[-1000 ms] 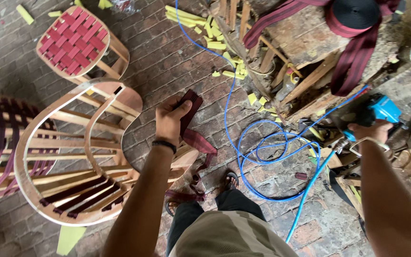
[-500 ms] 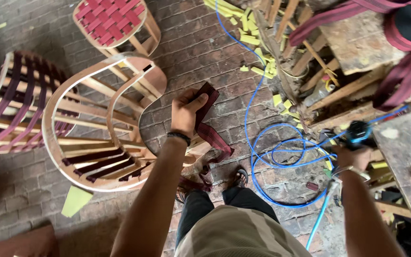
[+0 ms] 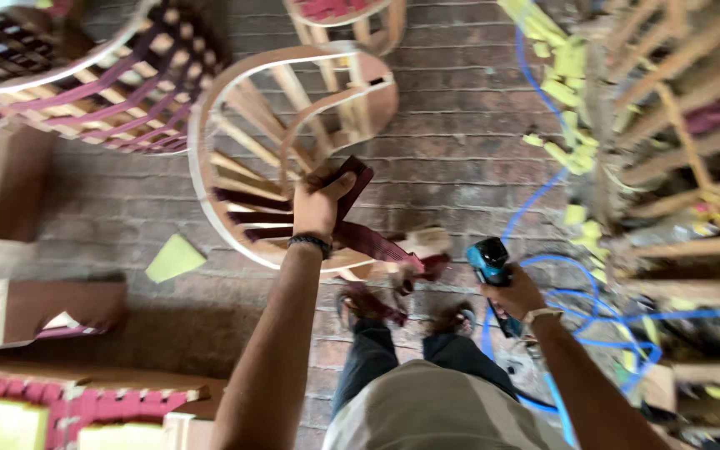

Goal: The person weaves maroon fabric strips into the slats of a curved wooden chair frame. They use a pneumatic staple gun to secure the strips, then trim excess fabric with scissors. The process is repeated across multiple sections of the chair.

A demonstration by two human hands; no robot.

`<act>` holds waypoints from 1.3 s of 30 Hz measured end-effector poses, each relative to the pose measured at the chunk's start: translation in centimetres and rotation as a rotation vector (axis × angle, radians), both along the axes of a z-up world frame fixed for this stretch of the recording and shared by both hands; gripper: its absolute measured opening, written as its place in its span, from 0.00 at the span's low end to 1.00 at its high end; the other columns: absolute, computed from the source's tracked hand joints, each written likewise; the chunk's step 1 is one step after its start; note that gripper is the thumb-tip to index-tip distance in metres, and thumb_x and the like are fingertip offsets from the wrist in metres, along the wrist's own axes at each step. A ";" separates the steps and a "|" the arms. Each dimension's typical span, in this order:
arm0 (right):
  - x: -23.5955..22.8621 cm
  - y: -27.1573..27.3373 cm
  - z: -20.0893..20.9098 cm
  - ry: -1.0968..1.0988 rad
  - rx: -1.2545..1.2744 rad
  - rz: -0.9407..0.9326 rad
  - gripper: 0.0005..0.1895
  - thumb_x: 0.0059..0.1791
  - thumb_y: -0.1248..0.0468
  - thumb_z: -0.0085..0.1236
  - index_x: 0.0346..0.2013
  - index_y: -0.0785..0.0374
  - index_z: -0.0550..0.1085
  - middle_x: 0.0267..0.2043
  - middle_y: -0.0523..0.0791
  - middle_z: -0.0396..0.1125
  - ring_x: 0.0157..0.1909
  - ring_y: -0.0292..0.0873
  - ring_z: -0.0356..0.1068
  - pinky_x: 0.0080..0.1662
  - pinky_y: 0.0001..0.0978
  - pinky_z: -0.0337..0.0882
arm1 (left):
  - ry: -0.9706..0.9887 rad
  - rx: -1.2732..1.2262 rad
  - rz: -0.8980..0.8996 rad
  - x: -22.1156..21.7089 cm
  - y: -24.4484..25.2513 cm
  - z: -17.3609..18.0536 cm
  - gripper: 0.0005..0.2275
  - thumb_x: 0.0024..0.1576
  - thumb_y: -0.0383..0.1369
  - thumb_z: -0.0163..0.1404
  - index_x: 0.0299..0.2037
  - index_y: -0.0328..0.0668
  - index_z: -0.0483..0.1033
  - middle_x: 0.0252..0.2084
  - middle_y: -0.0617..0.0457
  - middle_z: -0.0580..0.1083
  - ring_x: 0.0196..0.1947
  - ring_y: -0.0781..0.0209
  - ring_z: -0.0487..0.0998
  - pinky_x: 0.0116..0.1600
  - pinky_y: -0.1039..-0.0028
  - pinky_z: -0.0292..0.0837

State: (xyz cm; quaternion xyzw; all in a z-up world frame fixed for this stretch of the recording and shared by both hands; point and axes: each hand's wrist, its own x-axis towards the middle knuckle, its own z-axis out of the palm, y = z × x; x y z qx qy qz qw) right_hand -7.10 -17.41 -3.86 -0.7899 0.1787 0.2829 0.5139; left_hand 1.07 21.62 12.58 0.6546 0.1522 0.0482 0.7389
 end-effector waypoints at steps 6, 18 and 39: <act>2.5 10.2 2.8 -0.024 -0.209 0.271 0.35 0.39 0.54 0.71 0.52 0.67 0.66 0.22 0.48 0.71 0.22 0.42 0.71 0.28 0.38 0.72 | 0.456 0.698 0.072 -5.2 16.3 1.5 0.15 0.53 0.37 0.60 0.49 0.45 0.83 0.45 0.51 0.81 0.43 0.57 0.82 0.51 0.67 0.76; 1.1 20.3 5.8 0.108 -0.168 0.317 0.23 0.41 0.58 0.70 0.43 0.67 0.73 0.20 0.47 0.71 0.19 0.42 0.70 0.26 0.37 0.71 | 0.891 1.119 0.131 -5.1 37.3 -8.2 0.13 0.53 0.48 0.57 0.42 0.56 0.86 0.41 0.48 0.83 0.41 0.50 0.84 0.45 0.61 0.79; 0.4 21.5 7.6 0.106 -0.306 0.264 0.33 0.42 0.53 0.72 0.52 0.65 0.67 0.21 0.46 0.69 0.21 0.42 0.70 0.27 0.36 0.71 | 0.692 0.388 0.305 -0.3 34.1 -35.8 0.18 0.52 0.43 0.60 0.50 0.46 0.83 0.51 0.47 0.82 0.52 0.51 0.83 0.59 0.66 0.73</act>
